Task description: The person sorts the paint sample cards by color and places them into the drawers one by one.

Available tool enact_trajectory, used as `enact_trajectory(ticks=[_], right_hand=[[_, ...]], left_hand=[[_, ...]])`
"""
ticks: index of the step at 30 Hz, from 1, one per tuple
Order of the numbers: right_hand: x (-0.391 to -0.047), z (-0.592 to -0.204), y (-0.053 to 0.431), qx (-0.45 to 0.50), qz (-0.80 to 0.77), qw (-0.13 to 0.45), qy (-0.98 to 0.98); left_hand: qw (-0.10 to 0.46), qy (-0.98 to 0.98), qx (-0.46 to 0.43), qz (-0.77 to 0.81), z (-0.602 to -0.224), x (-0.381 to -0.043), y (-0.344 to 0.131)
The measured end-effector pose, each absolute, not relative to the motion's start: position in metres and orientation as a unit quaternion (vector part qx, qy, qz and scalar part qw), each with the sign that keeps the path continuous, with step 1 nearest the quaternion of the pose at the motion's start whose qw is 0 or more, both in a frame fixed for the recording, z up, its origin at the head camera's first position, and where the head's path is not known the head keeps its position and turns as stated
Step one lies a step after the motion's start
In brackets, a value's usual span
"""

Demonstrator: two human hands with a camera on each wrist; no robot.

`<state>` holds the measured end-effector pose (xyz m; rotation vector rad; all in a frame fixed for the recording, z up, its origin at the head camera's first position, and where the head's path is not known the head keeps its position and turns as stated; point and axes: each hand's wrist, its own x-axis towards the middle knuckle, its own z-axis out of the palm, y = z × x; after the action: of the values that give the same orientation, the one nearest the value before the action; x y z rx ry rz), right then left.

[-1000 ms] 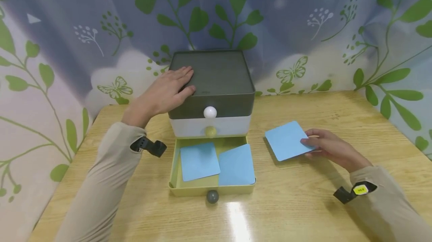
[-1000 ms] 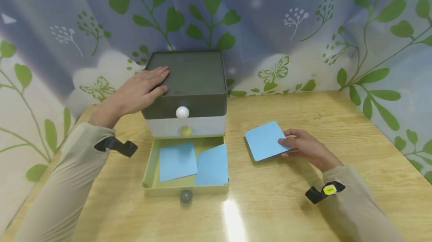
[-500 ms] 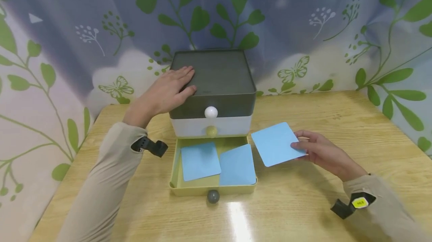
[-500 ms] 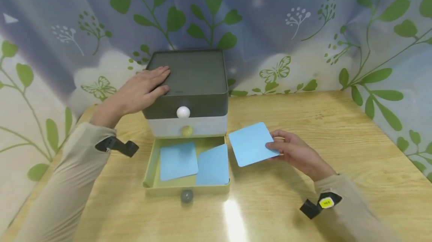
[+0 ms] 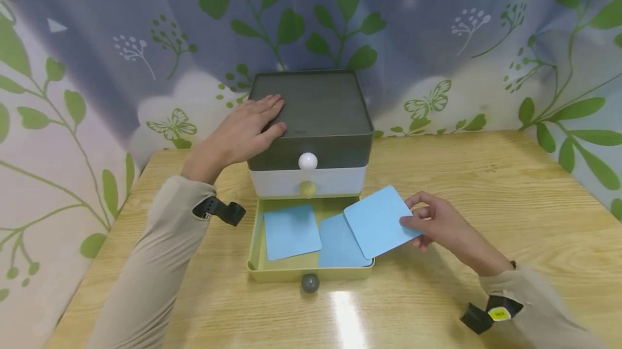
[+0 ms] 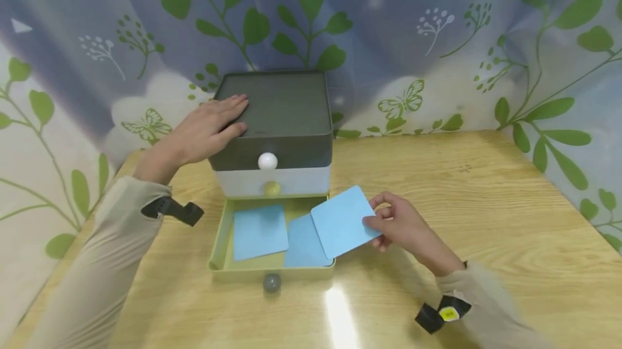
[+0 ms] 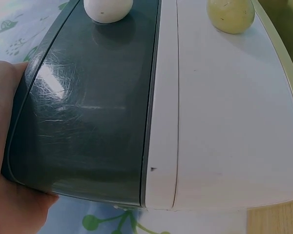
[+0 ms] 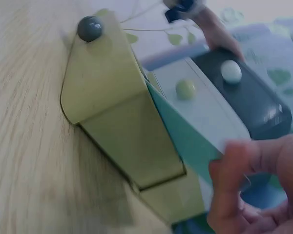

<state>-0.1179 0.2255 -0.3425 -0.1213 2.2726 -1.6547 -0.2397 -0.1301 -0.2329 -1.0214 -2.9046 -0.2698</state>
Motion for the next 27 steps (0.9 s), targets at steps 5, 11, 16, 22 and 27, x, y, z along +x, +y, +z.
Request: enact_trajectory(ticks=[5,11,16,22,27], right_hand=[[-0.113,-0.338,0.196,-0.034,-0.534,0.132,0.834],[-0.113,-0.34,0.182,-0.04,-0.579,0.146,0.801],[-0.113,-0.342,0.18,-0.046,-0.602,0.168,0.779],[-0.105,-0.35,0.168,-0.112,-0.457,0.023,0.882],[-0.103,-0.358,0.152,-0.183,-0.364,-0.08,0.91]], left_hand=[[0.03,-0.941,-0.325,-0.089,-0.233,-0.241,-0.131],[0.026,-0.941,-0.324,-0.089,-0.233,-0.24,-0.13],[0.03,-0.941,-0.323,-0.098,-0.235,-0.24,-0.129],[0.033,-0.94,-0.324,-0.102,-0.234,-0.239,-0.129],[0.035,-0.94,-0.323,-0.105,-0.235,-0.24,-0.13]])
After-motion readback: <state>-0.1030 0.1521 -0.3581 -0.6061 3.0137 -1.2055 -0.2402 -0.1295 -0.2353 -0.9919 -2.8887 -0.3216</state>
